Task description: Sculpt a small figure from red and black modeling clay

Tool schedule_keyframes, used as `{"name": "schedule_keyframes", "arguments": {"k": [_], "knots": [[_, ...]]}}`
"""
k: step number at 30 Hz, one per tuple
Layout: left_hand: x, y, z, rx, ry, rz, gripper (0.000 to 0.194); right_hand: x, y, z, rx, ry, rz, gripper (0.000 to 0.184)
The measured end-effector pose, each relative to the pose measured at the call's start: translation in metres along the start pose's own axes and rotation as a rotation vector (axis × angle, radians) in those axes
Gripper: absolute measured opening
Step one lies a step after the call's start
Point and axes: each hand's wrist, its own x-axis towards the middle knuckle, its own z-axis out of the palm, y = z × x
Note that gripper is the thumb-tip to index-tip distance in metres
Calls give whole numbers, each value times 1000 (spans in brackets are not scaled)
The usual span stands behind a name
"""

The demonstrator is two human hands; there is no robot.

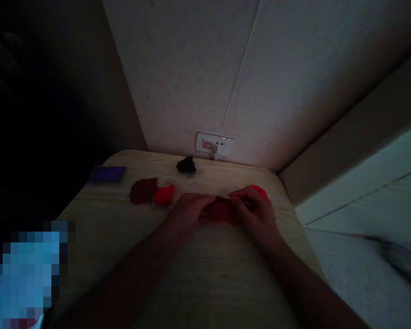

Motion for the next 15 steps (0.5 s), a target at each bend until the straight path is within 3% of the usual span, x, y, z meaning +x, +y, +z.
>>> {"name": "schedule_keyframes", "arguments": {"k": [7, 10, 15], "knots": [[4, -3, -2, -28, 11, 31, 22, 1, 5, 7, 457, -109, 402, 36], [4, -3, -2, -8, -10, 51, 22, 2, 4, 7, 546, -122, 435, 40], [5, -5, -1, 43, 0, 67, 21, 5, 3, 2, 480, -105, 403, 41]]}}
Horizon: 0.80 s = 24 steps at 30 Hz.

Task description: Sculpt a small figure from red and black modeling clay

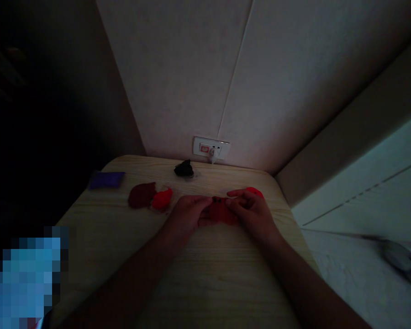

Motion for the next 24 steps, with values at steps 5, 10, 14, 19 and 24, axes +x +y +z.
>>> {"name": "schedule_keyframes", "arguments": {"k": [5, 10, 14, 19, 24], "knots": [[2, 0, -1, 0, 11, 0, 14, 3, -1, -3, -55, 53, 10, 38], [2, 0, -1, 8, 50, 35, 14, 5, -1, -4, -39, 61, 2, 36], [1, 2, 1, -2, 103, 48, 19, 7, -1, -6, 36, 29, 19, 37], [3, 6, 0, 83, 167, 90, 34, 9, -3, -9, 83, 29, 65, 36], [2, 8, -2, 146, 176, 139, 29, 11, -1, -13, -18, 35, 59, 30]]}}
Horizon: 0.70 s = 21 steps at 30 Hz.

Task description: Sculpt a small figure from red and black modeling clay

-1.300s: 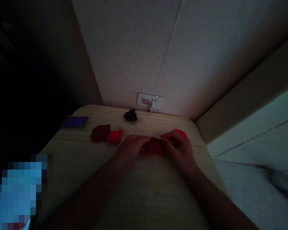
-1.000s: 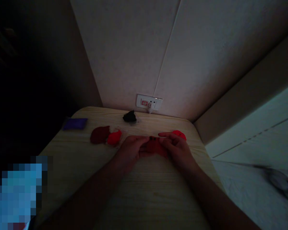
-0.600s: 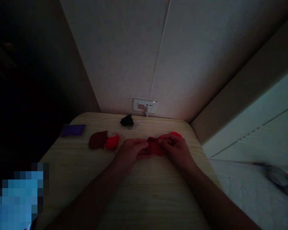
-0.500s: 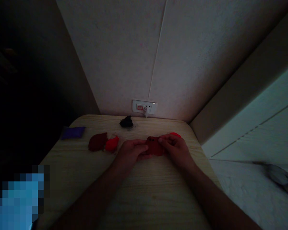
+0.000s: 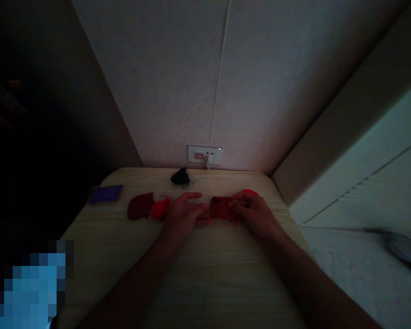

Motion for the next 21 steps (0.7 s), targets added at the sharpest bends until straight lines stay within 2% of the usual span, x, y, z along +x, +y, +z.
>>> {"name": "schedule_keyframes", "arguments": {"k": [5, 12, 17, 21], "knots": [[-2, 1, 0, 69, -6, 9, 25, 1, 4, -2, -193, -8, -26, 21], [3, -8, -8, 252, 29, 205, 27, -5, 2, -1, -361, 21, -68, 15], [-2, -5, -8, 210, 23, 378, 24, -10, -5, -4, -711, 152, -283, 20], [-7, 8, -12, 131, 113, 518, 19, -11, -10, -6, -795, 215, -384, 23]]}}
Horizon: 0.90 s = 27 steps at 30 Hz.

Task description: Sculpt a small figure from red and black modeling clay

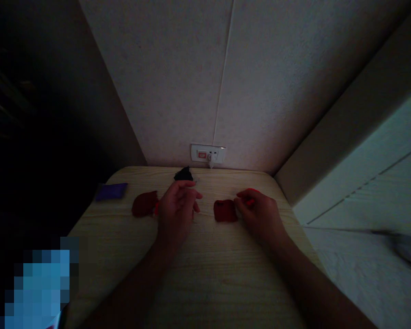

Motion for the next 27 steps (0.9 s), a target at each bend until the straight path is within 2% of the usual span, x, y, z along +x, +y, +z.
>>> {"name": "schedule_keyframes", "arguments": {"k": [4, 7, 9, 11, 13, 15, 20, 27], "knots": [[17, 10, -15, 84, 168, 89, 17, 0, 0, 2, 65, 36, -28, 23], [35, 13, -25, 392, 203, 104, 16, -2, 0, 5, 113, 69, -62, 23], [46, 12, -28, 622, 153, 124, 20, -2, 0, 6, 128, 73, -81, 22], [55, 10, -28, 876, 74, 215, 27, -2, -1, 7, 135, 68, -93, 21], [63, 5, -27, 1132, -47, 306, 33, -2, -1, 9, 145, 58, -99, 20], [70, 1, -25, 1285, -149, 340, 35, -2, -1, 10, 156, 45, -97, 20], [81, 0, -27, 1306, -214, 372, 28, -2, -1, 13, 161, 27, -85, 19], [78, 11, -35, 1236, -307, 329, 20, -2, -1, 12, 177, 29, -68, 20]]}}
